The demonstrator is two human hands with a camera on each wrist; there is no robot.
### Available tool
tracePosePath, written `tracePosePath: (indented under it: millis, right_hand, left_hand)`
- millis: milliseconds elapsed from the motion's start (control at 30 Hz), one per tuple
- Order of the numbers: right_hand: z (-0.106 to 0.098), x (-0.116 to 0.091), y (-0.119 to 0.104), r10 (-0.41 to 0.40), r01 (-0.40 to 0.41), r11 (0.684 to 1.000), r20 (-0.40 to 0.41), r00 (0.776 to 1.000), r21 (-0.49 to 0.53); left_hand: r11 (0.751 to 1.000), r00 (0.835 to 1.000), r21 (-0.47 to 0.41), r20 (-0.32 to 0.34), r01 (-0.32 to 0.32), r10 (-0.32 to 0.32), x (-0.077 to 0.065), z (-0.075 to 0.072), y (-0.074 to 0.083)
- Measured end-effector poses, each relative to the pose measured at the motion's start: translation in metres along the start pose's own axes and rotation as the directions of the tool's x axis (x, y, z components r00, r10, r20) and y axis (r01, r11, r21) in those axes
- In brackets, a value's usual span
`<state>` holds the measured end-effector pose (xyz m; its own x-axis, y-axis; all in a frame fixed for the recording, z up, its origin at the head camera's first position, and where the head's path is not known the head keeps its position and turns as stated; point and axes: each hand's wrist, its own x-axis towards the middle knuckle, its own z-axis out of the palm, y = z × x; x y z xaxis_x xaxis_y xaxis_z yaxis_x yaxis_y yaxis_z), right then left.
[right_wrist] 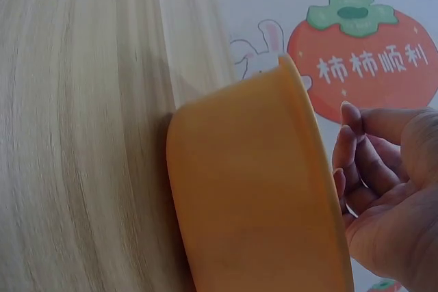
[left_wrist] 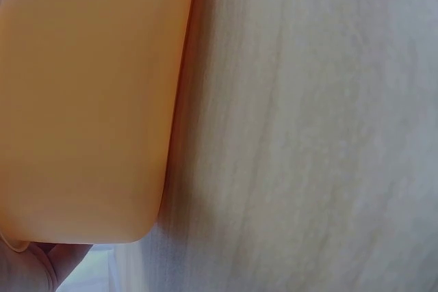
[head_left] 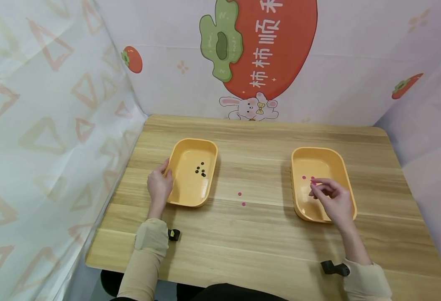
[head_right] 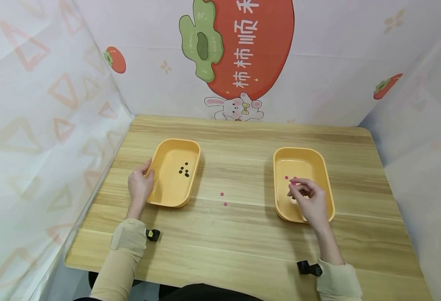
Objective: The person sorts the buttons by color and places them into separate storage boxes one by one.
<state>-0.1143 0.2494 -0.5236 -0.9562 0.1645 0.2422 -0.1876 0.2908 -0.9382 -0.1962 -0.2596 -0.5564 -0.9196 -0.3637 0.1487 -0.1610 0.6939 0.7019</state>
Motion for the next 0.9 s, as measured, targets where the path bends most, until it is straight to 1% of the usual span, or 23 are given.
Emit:
tracePosePath:
  millis: [33, 167, 200, 267, 367, 467, 500, 533, 600, 700, 733, 767, 900]
  right_hand:
    - [-0.002, 0.001, 0.001, 0.005, -0.005, 1.000, -0.006, 1.000, -0.007]
    - [-0.009, 0.002, 0.005, 0.025, -0.026, 1.000, -0.013, 1.000, -0.008]
    - [-0.010, 0.002, 0.006, 0.028, -0.028, 1.000, -0.012, 1.000, -0.008]
    - [-0.013, 0.002, 0.006, 0.040, -0.040, 0.999, -0.015, 0.999, -0.007]
    - [-0.015, 0.002, 0.007, 0.050, -0.050, 0.999, -0.022, 0.999, -0.013]
    - [-0.018, 0.003, 0.009, 0.057, -0.058, 0.998, -0.041, 0.998, -0.021]
    - [-0.019, 0.003, 0.010, 0.059, -0.060, 0.998, -0.047, 0.997, -0.021]
    - [-0.019, 0.004, 0.011, 0.062, -0.063, 0.998, -0.053, 0.997, -0.018]
    - [-0.022, 0.005, 0.013, 0.069, -0.070, 0.998, -0.065, 0.995, -0.009]
    - [-0.025, 0.007, 0.016, 0.084, -0.085, 0.996, -0.074, 0.994, -0.004]
    - [-0.026, 0.008, 0.017, 0.087, -0.088, 0.996, -0.076, 0.993, -0.006]
    - [-0.027, 0.008, 0.018, 0.088, -0.089, 0.996, -0.078, 0.993, -0.013]
    - [-0.029, 0.012, 0.019, 0.088, -0.091, 0.995, -0.082, 0.993, -0.037]
  left_hand:
    - [1.000, 1.000, 0.005, -0.002, -0.003, 0.003, 0.004, 0.005, -0.009]
    - [1.000, 1.000, 0.014, -0.019, -0.009, 0.010, 0.004, 0.006, -0.008]
    - [1.000, 1.000, 0.017, -0.012, -0.005, 0.005, 0.002, 0.003, -0.003]
    - [1.000, 1.000, 0.006, -0.010, 0.003, -0.003, -0.006, -0.005, 0.013]
    - [1.000, 1.000, -0.002, -0.007, -0.006, 0.006, -0.005, -0.005, 0.010]
    - [1.000, 0.999, 0.010, -0.023, -0.025, 0.025, 0.003, 0.004, -0.006]
    - [1.000, 0.999, 0.011, -0.023, -0.023, 0.024, 0.003, 0.004, -0.007]
    - [1.000, 0.999, 0.014, -0.033, -0.027, 0.027, 0.005, 0.007, -0.011]
    - [1.000, 0.999, 0.009, -0.036, -0.028, 0.028, 0.004, 0.007, -0.011]
    - [1.000, 1.000, -0.011, -0.022, -0.020, 0.020, -0.003, -0.002, 0.004]
    - [1.000, 1.000, -0.007, -0.020, -0.022, 0.022, -0.004, -0.002, 0.005]
    - [1.000, 1.000, -0.007, -0.009, -0.017, 0.017, -0.005, -0.005, 0.010]
    - [1.000, 1.000, 0.011, -0.004, -0.005, 0.005, -0.007, -0.006, 0.014]
